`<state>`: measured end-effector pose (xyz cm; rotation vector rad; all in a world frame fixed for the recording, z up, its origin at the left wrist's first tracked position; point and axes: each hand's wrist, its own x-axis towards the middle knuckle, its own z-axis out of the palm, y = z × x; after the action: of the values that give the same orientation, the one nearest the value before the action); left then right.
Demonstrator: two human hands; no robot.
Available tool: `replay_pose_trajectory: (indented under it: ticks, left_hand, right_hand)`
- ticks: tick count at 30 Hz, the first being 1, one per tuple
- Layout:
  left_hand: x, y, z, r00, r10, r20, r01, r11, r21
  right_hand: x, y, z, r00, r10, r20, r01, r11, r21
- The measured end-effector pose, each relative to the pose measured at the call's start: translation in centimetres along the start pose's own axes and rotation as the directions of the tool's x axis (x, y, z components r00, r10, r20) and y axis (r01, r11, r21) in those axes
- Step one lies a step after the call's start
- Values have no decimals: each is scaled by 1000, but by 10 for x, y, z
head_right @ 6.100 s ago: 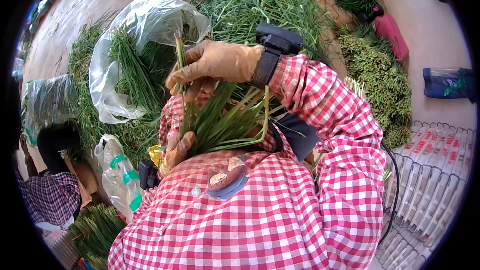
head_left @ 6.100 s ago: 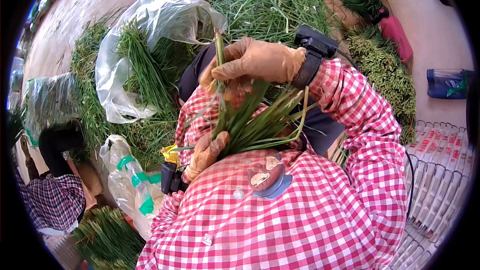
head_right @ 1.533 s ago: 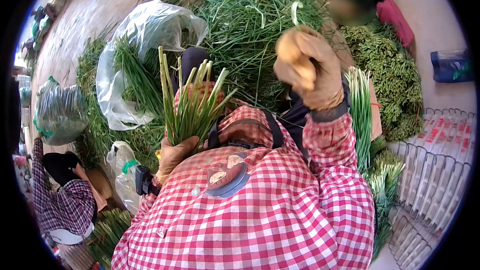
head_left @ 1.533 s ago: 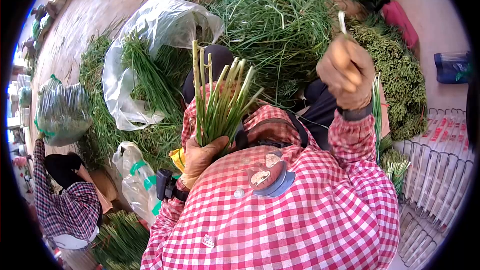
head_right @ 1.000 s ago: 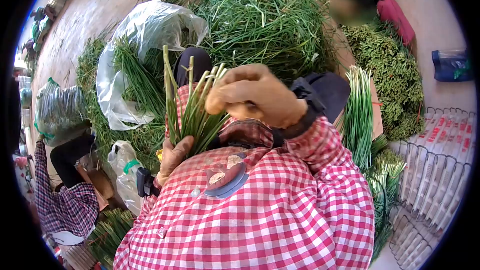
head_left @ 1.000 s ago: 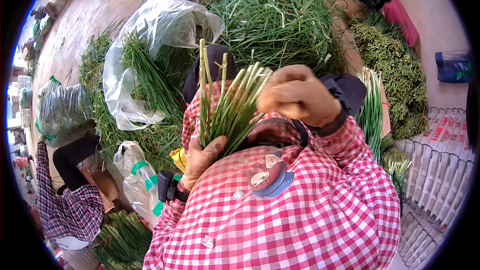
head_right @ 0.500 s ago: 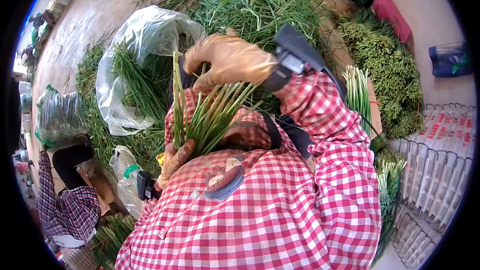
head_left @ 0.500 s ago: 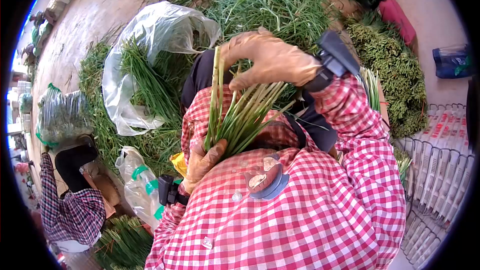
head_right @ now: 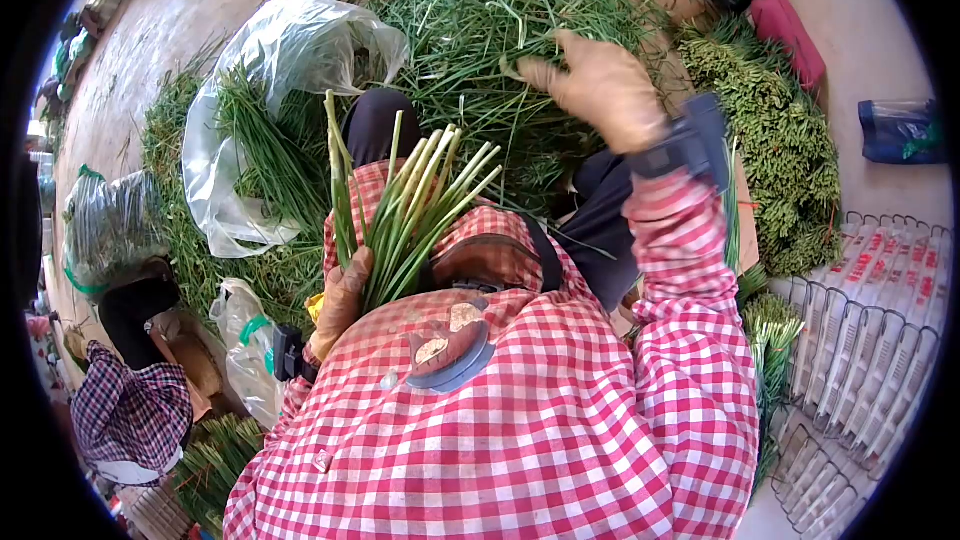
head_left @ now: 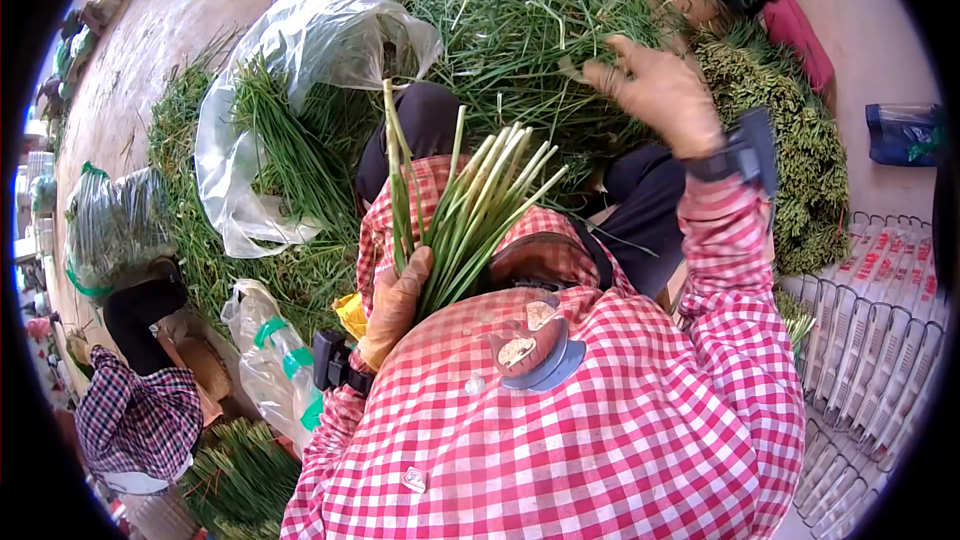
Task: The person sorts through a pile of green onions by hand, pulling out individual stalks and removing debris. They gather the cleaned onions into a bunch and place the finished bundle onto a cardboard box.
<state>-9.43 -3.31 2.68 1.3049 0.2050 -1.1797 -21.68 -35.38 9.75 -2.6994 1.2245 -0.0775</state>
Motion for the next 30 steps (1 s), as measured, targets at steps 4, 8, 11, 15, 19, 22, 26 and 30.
replay_pose_trajectory:
  ticks: [4,8,11,15,19,22,26,30]
  left_hand:
    - [8,-7,-21,981,61,185,-135,897,420]
    - [3,-4,-18,965,80,250,-200,840,504]
    - [-4,3,-11,972,47,230,-170,814,555]
    - [-3,-2,-30,968,33,249,-161,841,517]
    - [13,-12,-36,977,39,210,-95,960,264]
    - [15,-11,-43,984,-14,175,3,998,64]
    - [4,3,-20,987,-53,151,66,994,-83]
    - [1,9,-7,985,-91,148,118,975,-187]
  right_hand:
    - [-10,-36,-14,980,-182,-79,164,520,838]
    - [0,-84,-39,606,-670,-428,795,520,312]
    - [-8,-99,-22,701,-682,208,645,731,223]
    - [-12,-110,-12,674,-639,371,527,768,365]
    - [-26,-95,-34,675,-712,194,465,615,637]
    - [-28,-66,-57,673,-737,64,277,330,902]
    - [-21,-18,-45,820,-567,-82,304,310,901]
    - [-22,-27,-12,980,-196,-19,194,942,273]
